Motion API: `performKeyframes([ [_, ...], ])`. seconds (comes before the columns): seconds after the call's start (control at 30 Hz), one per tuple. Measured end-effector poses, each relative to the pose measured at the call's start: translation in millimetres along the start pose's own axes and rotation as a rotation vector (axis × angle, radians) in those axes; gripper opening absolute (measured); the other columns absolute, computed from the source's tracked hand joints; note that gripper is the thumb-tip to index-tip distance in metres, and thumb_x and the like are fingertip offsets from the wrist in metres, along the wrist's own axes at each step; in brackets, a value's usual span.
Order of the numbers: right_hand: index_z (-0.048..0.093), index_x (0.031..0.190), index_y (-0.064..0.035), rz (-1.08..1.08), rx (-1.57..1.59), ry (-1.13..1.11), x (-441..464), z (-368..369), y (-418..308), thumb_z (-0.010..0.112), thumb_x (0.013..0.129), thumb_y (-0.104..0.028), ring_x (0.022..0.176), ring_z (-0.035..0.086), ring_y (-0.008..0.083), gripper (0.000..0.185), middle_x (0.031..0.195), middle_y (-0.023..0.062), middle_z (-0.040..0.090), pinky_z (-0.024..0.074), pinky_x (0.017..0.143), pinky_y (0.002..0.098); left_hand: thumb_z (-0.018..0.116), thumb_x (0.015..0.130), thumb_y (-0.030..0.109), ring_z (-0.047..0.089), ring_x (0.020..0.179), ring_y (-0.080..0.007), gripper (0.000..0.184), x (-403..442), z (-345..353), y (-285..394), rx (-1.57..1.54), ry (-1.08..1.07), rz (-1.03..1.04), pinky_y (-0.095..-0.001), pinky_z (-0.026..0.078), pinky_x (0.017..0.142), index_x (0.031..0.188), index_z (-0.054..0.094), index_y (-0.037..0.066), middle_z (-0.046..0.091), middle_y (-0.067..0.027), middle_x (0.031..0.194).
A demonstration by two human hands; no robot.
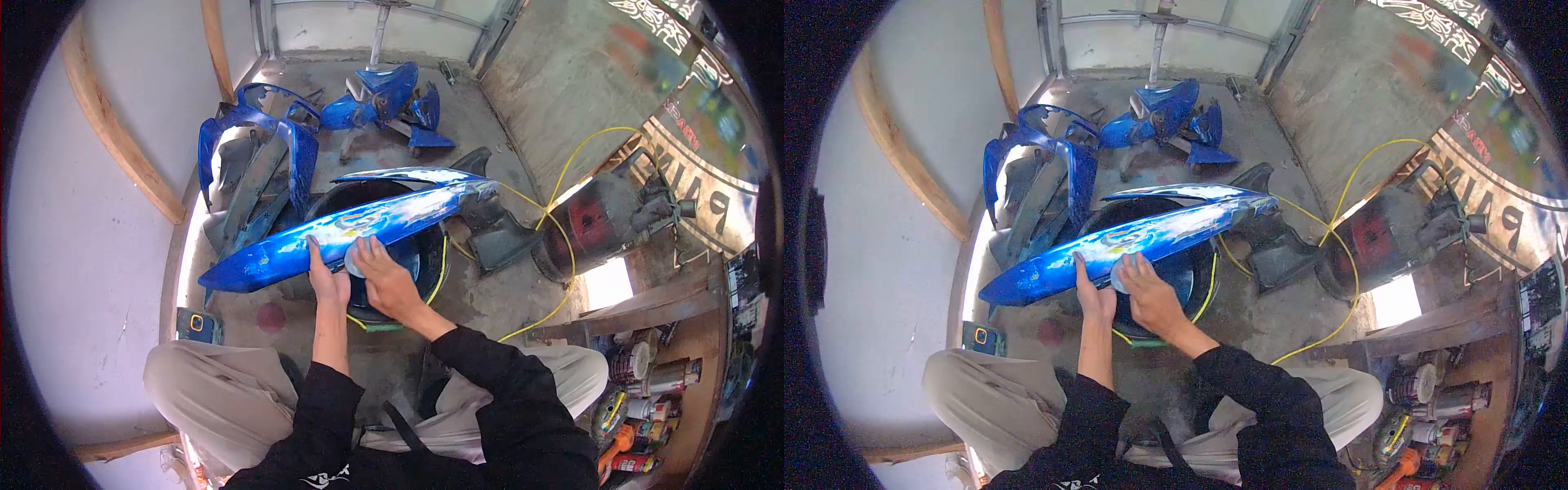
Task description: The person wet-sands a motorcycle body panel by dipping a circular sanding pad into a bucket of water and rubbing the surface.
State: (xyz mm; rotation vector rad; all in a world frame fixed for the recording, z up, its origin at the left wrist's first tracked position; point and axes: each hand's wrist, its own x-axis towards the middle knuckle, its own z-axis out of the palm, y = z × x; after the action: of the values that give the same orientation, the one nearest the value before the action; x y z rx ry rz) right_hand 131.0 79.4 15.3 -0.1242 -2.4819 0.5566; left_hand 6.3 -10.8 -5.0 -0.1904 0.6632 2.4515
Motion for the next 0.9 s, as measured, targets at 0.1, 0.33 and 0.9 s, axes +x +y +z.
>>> performKeyframes([
  [0.1, 0.068, 0.129, -0.0029, -0.018, 0.043, -0.001, 9, -20, 19, 0.057, 0.085, 0.004, 0.138, 0.057, 0.0359, 0.046, 0.146, 0.0171, 0.063, 0.0467, 0.116, 0.0482, 0.06, 0.107, 0.046, 0.054, 0.139, -0.029, 0.058, -2, -1, -2, -0.011, -0.024, -0.024, -0.0519, 0.042, 0.115, 0.151, 0.047, 0.011, 0.055, -0.0106, 0.15],
  [0.33, 0.074, 0.119, -0.0007, 0.049, 0.196, 0.087, 29, -42, 26, 0.053, 0.087, 0.004, 0.116, 0.071, 0.0355, 0.038, 0.124, 0.0211, 0.073, 0.0575, 0.1, 0.0433, 0.062, 0.106, 0.047, 0.052, 0.14, -0.0294, 0.06, -3, 8, 1, -0.005, 0.005, 0.003, -0.0533, 0.041, 0.115, 0.152, 0.046, 0.012, 0.053, -0.0108, 0.152],
  [0.9, 0.073, 0.12, -0.005, 0.185, -0.117, 0.25, 23, -50, 64, 0.071, 0.076, 0.004, 0.115, 0.066, 0.0376, 0.045, 0.123, 0.0157, 0.066, 0.0546, 0.097, 0.0434, 0.065, 0.104, 0.05, 0.051, 0.141, -0.0275, 0.065, -1, 4, -1, -0.019, 0.033, 0.024, -0.0488, 0.042, 0.114, 0.153, 0.046, 0.012, 0.053, -0.0091, 0.154],
])
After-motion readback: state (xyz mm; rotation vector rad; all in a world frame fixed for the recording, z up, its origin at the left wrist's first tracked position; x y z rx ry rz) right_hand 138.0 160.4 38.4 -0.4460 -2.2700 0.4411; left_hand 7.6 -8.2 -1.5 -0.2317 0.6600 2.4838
